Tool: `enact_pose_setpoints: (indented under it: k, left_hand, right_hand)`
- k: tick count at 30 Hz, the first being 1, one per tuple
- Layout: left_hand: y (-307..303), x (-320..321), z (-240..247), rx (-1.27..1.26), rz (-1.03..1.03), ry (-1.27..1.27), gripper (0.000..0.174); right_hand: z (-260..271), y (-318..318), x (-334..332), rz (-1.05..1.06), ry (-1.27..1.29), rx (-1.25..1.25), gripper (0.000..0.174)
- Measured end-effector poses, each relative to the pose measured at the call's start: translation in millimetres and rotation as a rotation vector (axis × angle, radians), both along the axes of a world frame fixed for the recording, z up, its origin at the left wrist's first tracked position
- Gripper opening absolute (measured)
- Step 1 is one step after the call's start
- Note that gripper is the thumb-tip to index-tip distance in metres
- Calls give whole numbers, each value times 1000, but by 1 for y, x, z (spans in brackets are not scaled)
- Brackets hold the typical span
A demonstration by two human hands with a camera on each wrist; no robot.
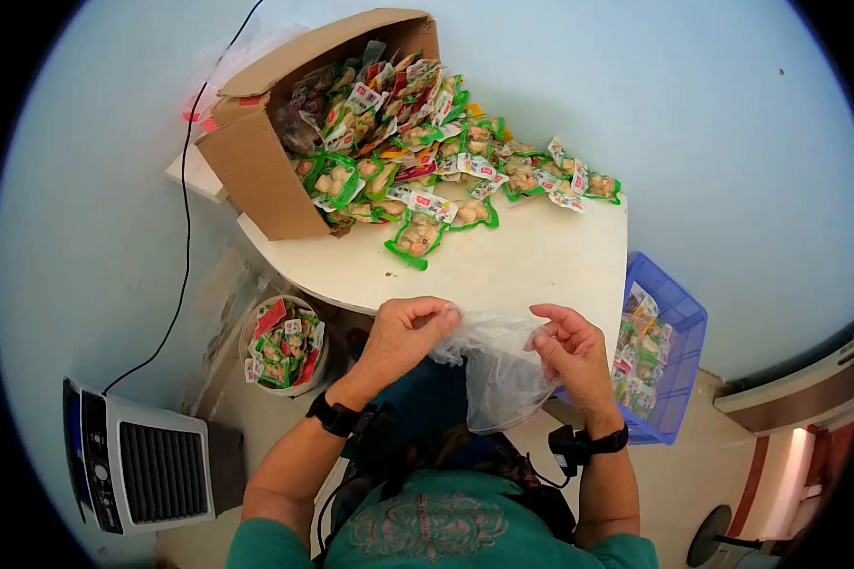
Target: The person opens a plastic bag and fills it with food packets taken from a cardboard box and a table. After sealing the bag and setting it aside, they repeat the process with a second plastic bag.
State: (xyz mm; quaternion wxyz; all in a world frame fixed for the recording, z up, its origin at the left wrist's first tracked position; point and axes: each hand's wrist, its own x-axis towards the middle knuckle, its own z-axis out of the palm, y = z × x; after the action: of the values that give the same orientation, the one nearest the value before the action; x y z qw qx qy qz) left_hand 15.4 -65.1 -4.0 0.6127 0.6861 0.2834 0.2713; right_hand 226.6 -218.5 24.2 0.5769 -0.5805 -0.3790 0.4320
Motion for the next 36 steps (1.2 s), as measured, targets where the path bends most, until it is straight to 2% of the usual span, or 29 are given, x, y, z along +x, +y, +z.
enact_pose_setpoints:
  k: [3,8,11,14,16,19,22,25,26,29,33,36]
  left_hand:
    - [2,-7,5,-75,77,-152,24]
    - [10,-16,9,-134,175,-172,27]
    - [14,-18,11,-105,212,-172,29]
    - [15,-22,23,-95,252,-132,29]
    - [21,-28,28,-43,239,-61,29]
    - [26,-25,23,-79,196,-195,31]
    - [32,-20,18,-79,245,-169,32]
    - [29,-11,13,-370,351,-298,34]
    - [31,-15,8,-524,309,-278,34]
    - [29,-19,-10,-553,158,-227,33]
    - [26,-19,-17,-454,189,-288,21]
    - [28,-22,-9,-503,197,-345,18]
  right_hand:
    - [-8,-4,2,22,-21,-48,38]
    - [-34,-18,10,95,62,-102,30]
    - [-37,-18,4,-22,120,-36,19]
    - [-37,-12,-2,-159,315,120,10]
    - [-36,-11,-1,-231,261,154,8]
    - [-36,-7,1,-268,208,196,8]
    - [-33,0,0,-298,206,168,10]
    - [-32,7,4,-342,234,192,11]
    - [-33,9,5,-354,246,214,11]
    - [-35,12,10,-391,258,205,12]
    - [-38,12,13,-390,262,177,13]
    - [-36,9,15,-357,249,170,13]
